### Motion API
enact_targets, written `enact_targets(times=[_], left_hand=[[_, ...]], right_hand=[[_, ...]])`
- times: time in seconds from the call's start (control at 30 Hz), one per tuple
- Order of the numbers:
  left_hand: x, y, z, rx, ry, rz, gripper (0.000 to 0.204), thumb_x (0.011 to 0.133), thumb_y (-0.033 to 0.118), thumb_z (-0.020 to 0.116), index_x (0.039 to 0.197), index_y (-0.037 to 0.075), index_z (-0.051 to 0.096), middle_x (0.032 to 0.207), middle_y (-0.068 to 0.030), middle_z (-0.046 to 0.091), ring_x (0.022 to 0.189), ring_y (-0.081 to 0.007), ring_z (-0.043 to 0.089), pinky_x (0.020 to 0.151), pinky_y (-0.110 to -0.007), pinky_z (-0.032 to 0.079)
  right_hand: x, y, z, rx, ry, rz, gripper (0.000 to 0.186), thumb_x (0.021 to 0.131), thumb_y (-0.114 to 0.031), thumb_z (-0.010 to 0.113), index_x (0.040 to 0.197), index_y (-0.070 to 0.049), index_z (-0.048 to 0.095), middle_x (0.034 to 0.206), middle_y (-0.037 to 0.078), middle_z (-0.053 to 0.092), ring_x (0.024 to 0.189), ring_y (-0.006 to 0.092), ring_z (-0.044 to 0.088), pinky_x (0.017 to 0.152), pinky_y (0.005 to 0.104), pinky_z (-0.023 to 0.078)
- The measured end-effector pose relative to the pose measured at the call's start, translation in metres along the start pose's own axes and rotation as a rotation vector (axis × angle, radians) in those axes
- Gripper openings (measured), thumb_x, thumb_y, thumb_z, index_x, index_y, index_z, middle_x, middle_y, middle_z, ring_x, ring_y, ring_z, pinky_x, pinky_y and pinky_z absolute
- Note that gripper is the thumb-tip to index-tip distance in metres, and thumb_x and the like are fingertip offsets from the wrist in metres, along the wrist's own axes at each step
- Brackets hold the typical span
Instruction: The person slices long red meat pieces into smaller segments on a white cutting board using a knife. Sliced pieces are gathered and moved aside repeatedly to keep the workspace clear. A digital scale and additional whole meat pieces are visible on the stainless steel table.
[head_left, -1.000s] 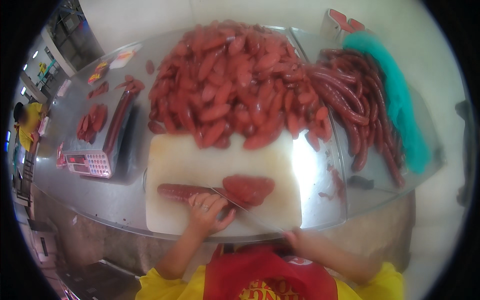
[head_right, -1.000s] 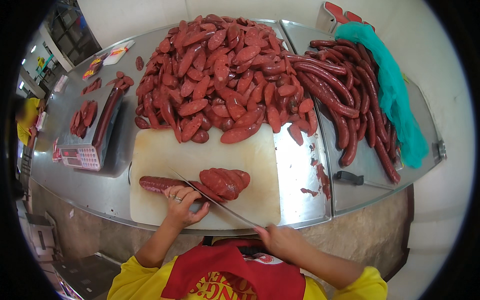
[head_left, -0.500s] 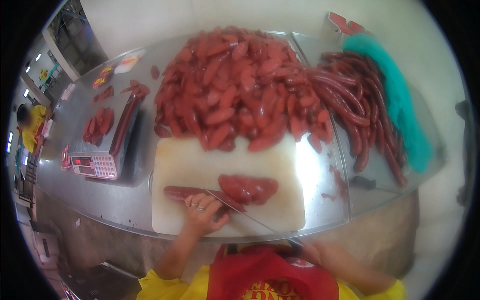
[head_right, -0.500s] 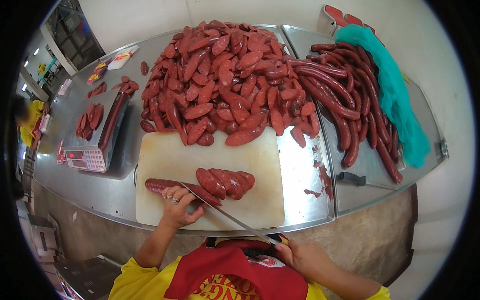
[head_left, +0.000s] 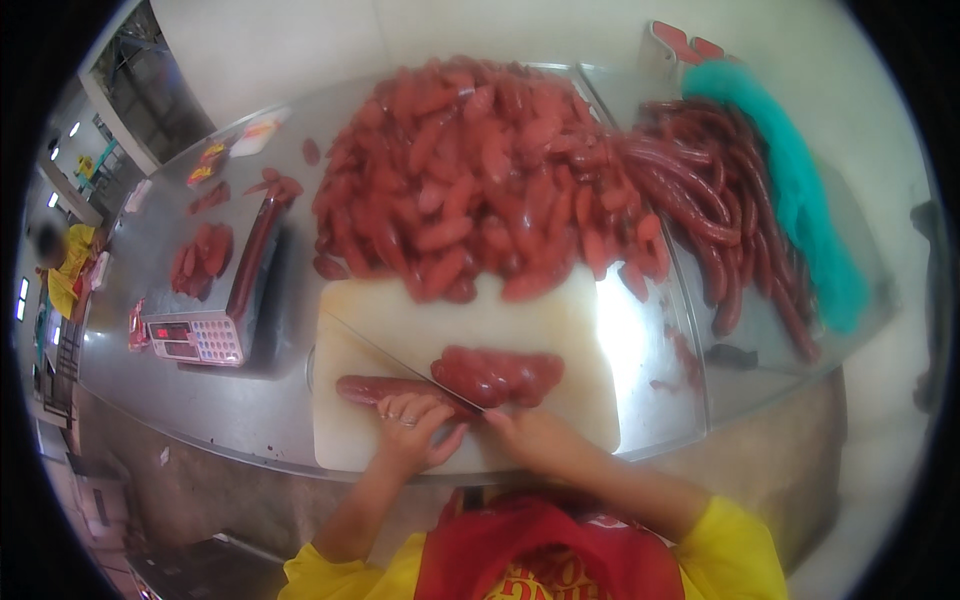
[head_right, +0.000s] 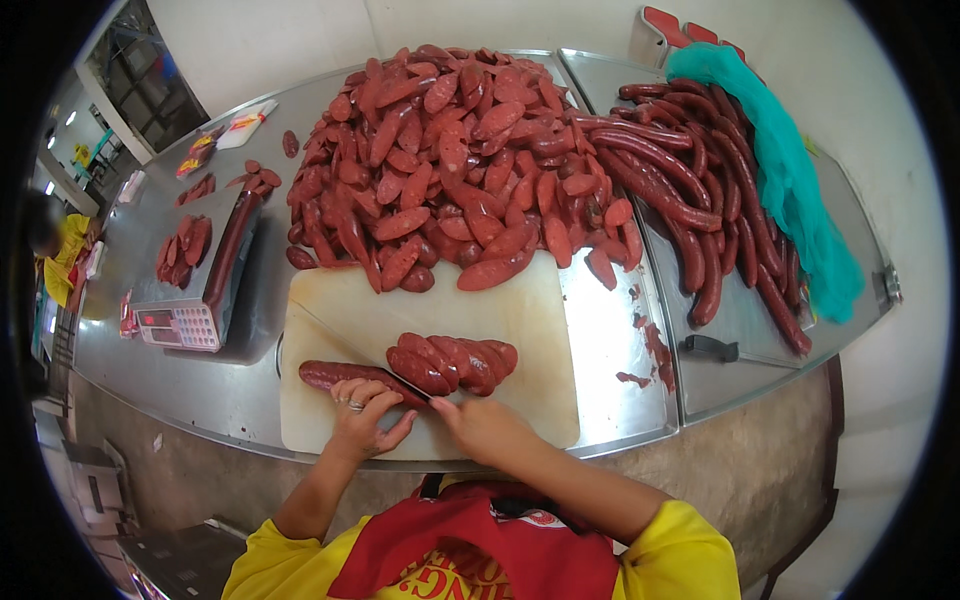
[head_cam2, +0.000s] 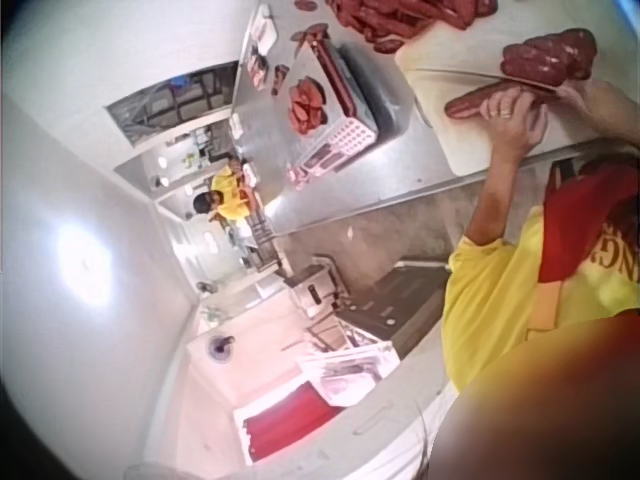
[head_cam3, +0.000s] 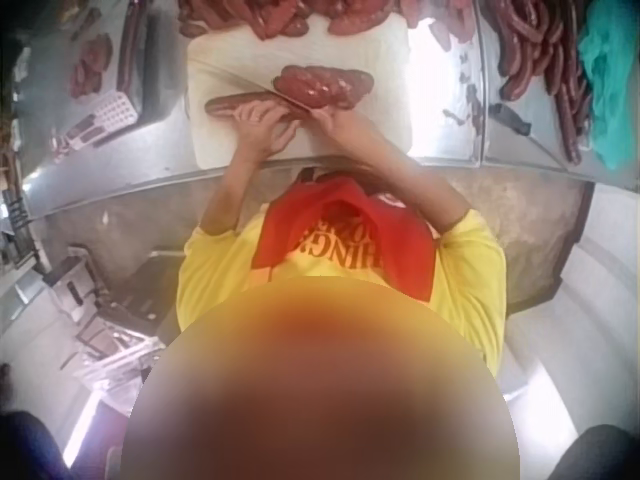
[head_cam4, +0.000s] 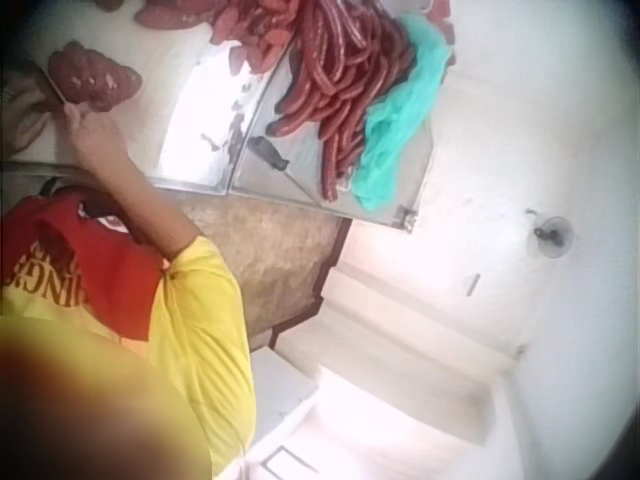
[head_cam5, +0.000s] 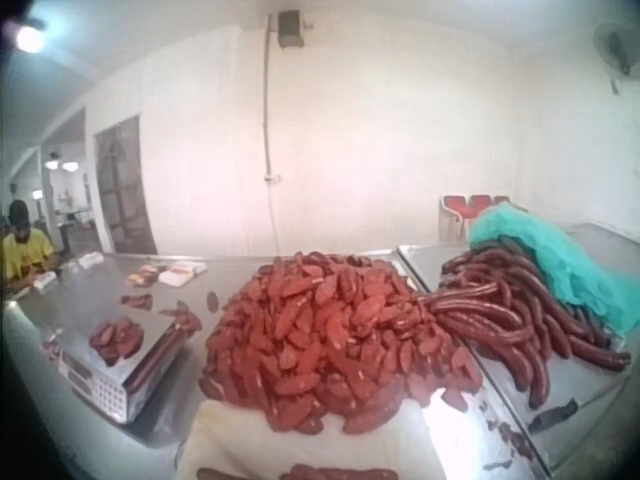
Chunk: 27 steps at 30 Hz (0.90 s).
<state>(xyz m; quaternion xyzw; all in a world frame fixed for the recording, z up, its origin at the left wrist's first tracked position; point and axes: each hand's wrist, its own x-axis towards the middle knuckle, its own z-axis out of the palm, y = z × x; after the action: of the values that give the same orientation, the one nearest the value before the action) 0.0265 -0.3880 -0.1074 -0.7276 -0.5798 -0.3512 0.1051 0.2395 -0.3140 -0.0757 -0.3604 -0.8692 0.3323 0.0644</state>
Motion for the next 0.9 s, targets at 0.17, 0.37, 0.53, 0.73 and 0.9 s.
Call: enact_targets(times=[0.17,0.37,0.53,0.73,0.9], left_hand=[[-0.004,-0.014,-0.007,-0.014,0.017,-0.01,0.034,0.061,0.025,0.083,0.087,0.018,0.062,0.092,-0.0011,0.055,0.091,-0.0244,0.051,0.082,-0.039,0.035],[-0.005,-0.017,-0.005,-0.059,0.001,-0.029,0.035,0.059,0.025,0.082,0.086,0.017,0.062,0.091,-0.0011,0.055,0.091,-0.0243,0.051,0.082,-0.039,0.034],[-0.004,-0.015,-0.004,-0.058,0.008,-0.073,0.036,0.058,0.025,0.082,0.087,0.018,0.062,0.09,-0.0003,0.057,0.09,-0.0239,0.051,0.082,-0.038,0.035],[-0.005,-0.018,-0.009,-0.082,0.005,-0.024,0.033,0.061,0.019,0.082,0.087,0.017,0.063,0.091,-0.0001,0.057,0.089,-0.0242,0.052,0.082,-0.039,0.036],[-0.013,-0.03,-0.02,-0.09,0.036,-0.039,0.031,0.062,0.017,0.082,0.088,0.016,0.064,0.094,-0.0014,0.058,0.09,-0.0243,0.053,0.082,-0.038,0.038]], right_hand=[[-0.108,0.012,-0.055,-0.076,-0.225,0.313,0.05,0.1,-0.048,0.042,0.097,-0.003,0.063,0.076,0.025,0.065,0.071,0.0459,0.064,0.065,0.0525,0.051],[-0.139,-0.023,-0.094,-0.037,-0.274,0.521,0.055,0.1,-0.049,0.043,0.088,0.0,0.063,0.071,0.027,0.063,0.069,0.0474,0.063,0.063,0.0527,0.051],[-0.044,-0.011,-0.027,-0.025,-0.228,0.303,0.057,0.102,-0.047,0.039,0.082,0.0,0.065,0.071,0.025,0.064,0.068,0.0464,0.063,0.063,0.0519,0.052],[0.013,-0.022,0.007,0.123,-0.016,0.094,0.057,0.102,-0.044,0.039,0.079,0.0,0.065,0.076,0.025,0.065,0.069,0.0453,0.064,0.064,0.0523,0.051],[-0.078,-0.014,-0.047,-0.038,-0.219,0.291,0.052,0.1,-0.048,0.042,0.095,0.0,0.062,0.071,0.025,0.064,0.066,0.0451,0.063,0.062,0.0533,0.05]])
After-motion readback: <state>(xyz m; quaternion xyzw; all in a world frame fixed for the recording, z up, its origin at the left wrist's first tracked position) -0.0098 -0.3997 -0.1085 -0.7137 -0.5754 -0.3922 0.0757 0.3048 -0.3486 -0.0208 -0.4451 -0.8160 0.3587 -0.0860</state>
